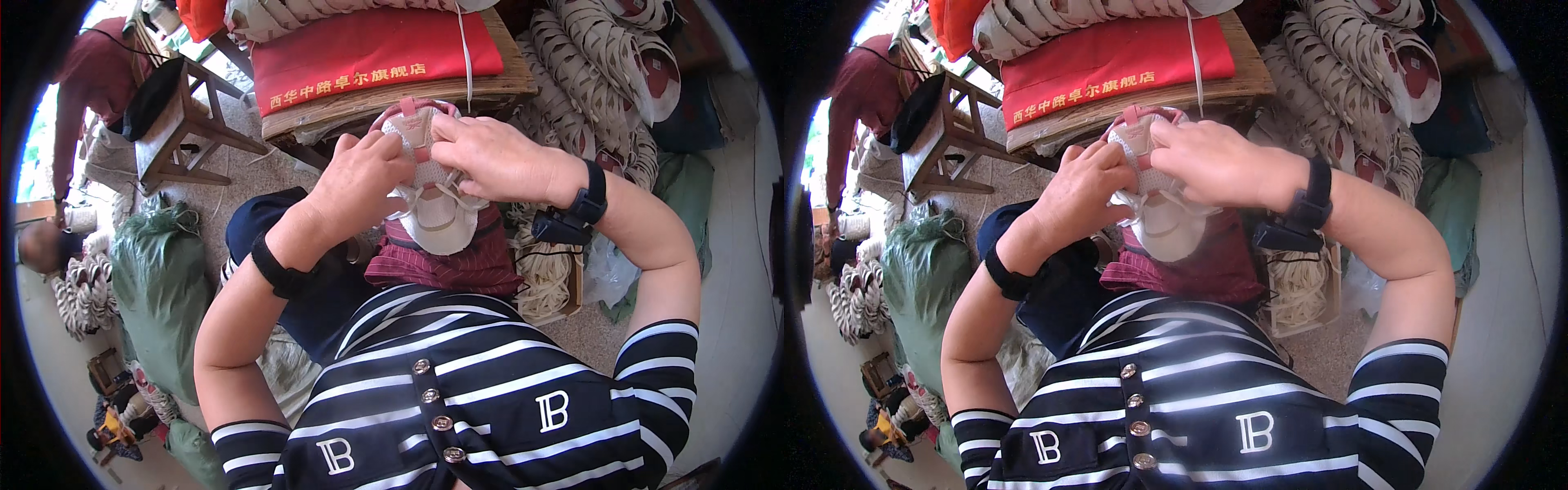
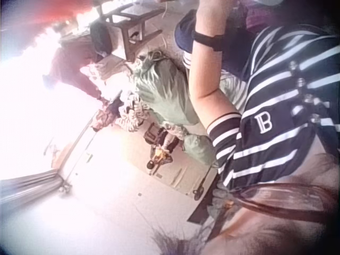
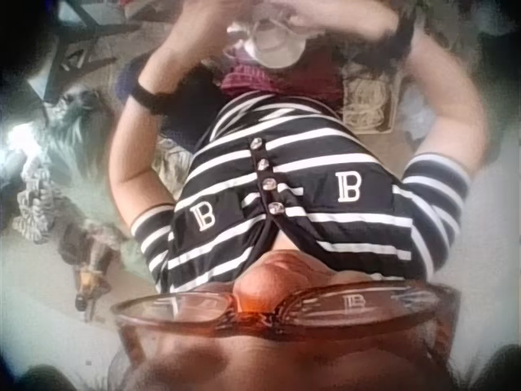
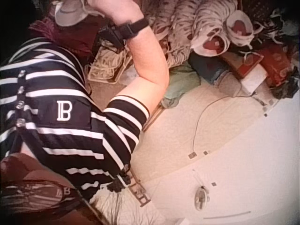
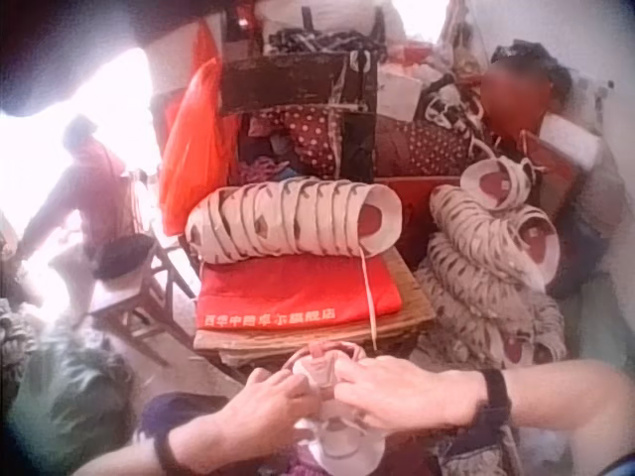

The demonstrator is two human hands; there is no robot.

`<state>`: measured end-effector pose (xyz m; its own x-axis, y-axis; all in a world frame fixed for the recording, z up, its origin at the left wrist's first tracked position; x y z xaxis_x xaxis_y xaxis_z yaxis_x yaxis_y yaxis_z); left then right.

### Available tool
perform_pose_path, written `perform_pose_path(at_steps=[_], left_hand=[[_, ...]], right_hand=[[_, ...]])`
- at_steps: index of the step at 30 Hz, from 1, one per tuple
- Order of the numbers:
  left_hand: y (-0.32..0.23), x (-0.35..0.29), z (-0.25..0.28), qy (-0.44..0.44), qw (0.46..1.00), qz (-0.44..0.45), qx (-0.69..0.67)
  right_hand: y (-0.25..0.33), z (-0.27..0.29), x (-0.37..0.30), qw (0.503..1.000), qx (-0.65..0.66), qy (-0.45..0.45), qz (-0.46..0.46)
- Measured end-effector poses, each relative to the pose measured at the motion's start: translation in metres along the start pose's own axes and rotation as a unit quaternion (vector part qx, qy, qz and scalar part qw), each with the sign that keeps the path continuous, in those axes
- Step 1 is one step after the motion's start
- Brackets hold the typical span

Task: The person sits on the floor and laces a white sneaker with pink accents. They thread the white shoelaces through the eyelets, pull them tight, and tie a knot to secure the shoe.

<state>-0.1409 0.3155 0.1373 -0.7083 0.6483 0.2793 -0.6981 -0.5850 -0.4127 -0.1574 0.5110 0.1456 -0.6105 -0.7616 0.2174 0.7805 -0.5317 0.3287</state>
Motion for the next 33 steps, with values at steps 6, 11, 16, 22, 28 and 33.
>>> perform_pose_path(at_steps=[6,11,16,22,28,33], left_hand=[[0.001,-0.009,-0.01,-0.086,0.995,-0.043,0.022],[-0.003,-0.008,-0.011,-0.099,0.994,0.038,0.018],[0.001,-0.006,-0.024,-0.111,0.98,0.151,-0.068],[-0.002,0.002,-0.03,-0.182,0.655,0.465,-0.567],[-0.01,-0.004,-0.03,-0.241,0.835,0.308,-0.386],[0.0,-0.016,-0.046,-0.259,0.767,0.347,-0.474]], right_hand=[[-0.001,-0.002,-0.008,0.996,0.058,-0.074,-0.003],[-0.004,-0.003,-0.011,0.991,0.096,-0.091,-0.004],[-0.004,-0.003,-0.012,0.992,0.092,-0.085,-0.01],[-0.003,-0.004,-0.002,0.992,0.057,-0.015,-0.11],[-0.012,-0.027,-0.013,0.93,0.229,-0.164,-0.236],[0.0,-0.009,-0.001,0.708,0.5,-0.215,-0.45]])
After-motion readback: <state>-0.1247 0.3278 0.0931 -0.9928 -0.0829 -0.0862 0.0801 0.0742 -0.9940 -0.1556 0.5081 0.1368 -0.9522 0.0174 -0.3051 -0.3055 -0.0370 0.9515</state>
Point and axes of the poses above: each hand's wrist, its own x-axis towards the middle knuckle, its own z-axis out of the back of the hand, y = z × x, the point moved 3 cm from there along x, towards the middle knuckle, and after that the axes turned 15 degrees about -y, right-handed, at the moved point
